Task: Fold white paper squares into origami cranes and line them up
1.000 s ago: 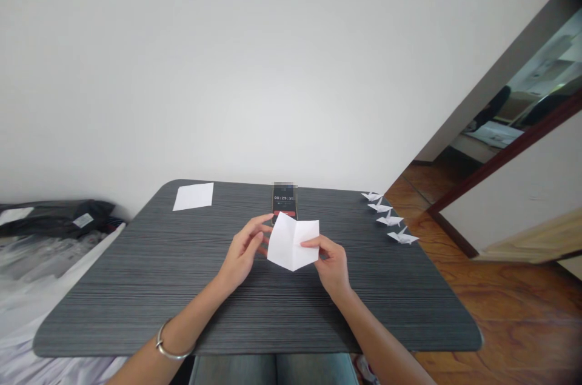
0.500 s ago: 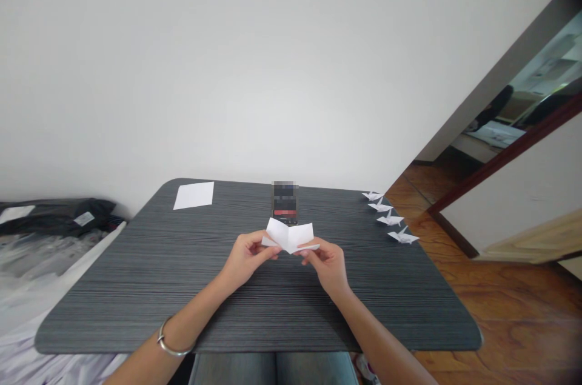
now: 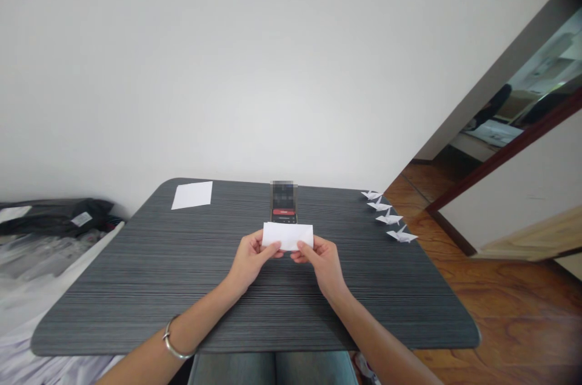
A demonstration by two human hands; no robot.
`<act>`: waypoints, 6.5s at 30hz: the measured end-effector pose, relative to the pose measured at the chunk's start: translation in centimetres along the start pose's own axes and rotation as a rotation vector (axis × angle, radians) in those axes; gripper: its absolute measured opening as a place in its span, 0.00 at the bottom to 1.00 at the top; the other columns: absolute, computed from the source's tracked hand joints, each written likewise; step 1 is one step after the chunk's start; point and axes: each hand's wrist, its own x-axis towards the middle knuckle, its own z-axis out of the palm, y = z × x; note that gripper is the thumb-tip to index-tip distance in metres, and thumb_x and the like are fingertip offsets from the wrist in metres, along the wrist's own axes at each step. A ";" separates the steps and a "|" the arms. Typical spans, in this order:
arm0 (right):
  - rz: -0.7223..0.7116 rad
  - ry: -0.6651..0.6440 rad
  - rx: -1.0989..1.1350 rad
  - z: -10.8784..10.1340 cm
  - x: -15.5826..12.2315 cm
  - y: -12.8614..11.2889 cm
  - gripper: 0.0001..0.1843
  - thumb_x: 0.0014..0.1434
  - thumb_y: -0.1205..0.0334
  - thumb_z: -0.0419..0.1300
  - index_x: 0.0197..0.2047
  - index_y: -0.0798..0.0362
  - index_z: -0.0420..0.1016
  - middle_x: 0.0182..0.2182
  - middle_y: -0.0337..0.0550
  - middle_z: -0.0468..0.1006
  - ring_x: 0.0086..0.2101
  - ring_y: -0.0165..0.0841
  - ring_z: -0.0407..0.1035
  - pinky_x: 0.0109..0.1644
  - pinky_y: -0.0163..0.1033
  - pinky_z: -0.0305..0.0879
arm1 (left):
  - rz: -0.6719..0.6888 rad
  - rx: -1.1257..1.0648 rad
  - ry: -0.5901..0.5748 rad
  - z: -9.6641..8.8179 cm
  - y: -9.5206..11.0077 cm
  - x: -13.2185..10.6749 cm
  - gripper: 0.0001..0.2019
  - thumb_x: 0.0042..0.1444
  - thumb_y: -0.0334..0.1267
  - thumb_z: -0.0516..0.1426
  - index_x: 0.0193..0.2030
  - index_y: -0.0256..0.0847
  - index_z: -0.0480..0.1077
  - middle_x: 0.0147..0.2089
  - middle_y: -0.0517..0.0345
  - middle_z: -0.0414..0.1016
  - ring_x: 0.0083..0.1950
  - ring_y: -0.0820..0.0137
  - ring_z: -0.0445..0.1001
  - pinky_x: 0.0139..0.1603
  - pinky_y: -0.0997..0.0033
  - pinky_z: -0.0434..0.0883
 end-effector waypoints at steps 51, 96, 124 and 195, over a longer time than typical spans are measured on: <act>-0.084 -0.005 -0.082 0.7 -0.3 0.0 0.11 0.48 0.57 0.62 0.30 0.58 0.74 0.19 0.41 0.76 0.20 0.31 0.71 0.24 0.35 0.71 | 0.016 -0.053 0.037 0.8 0.3 -0.4 0.33 0.41 0.32 0.62 0.56 0.40 0.54 0.41 0.55 0.69 0.31 0.74 0.71 0.29 0.75 0.73; -0.021 -0.104 0.087 0.6 -0.5 0.0 0.12 0.45 0.64 0.64 0.35 0.55 0.70 0.29 0.39 0.78 0.27 0.31 0.71 0.32 0.35 0.69 | 0.096 0.179 0.113 0.2 -0.1 -0.3 0.10 0.41 0.36 0.62 0.30 0.34 0.68 0.27 0.60 0.73 0.27 0.73 0.70 0.29 0.76 0.70; 0.015 -0.086 0.004 0.2 -0.3 0.4 0.20 0.48 0.51 0.62 0.38 0.58 0.75 0.30 0.47 0.80 0.27 0.38 0.75 0.30 0.41 0.74 | 0.060 0.183 0.149 0.1 -0.4 -0.1 0.12 0.41 0.38 0.62 0.31 0.33 0.68 0.28 0.58 0.74 0.26 0.73 0.71 0.28 0.75 0.71; -0.309 -0.020 -0.345 -0.4 -1.5 -0.3 0.12 0.57 0.58 0.53 0.28 0.53 0.74 0.19 0.40 0.78 0.23 0.35 0.74 0.27 0.35 0.67 | 0.244 0.469 0.057 -0.8 1.0 -0.9 0.11 0.45 0.39 0.59 0.19 0.34 0.69 0.16 0.63 0.64 0.19 0.78 0.57 0.21 0.79 0.54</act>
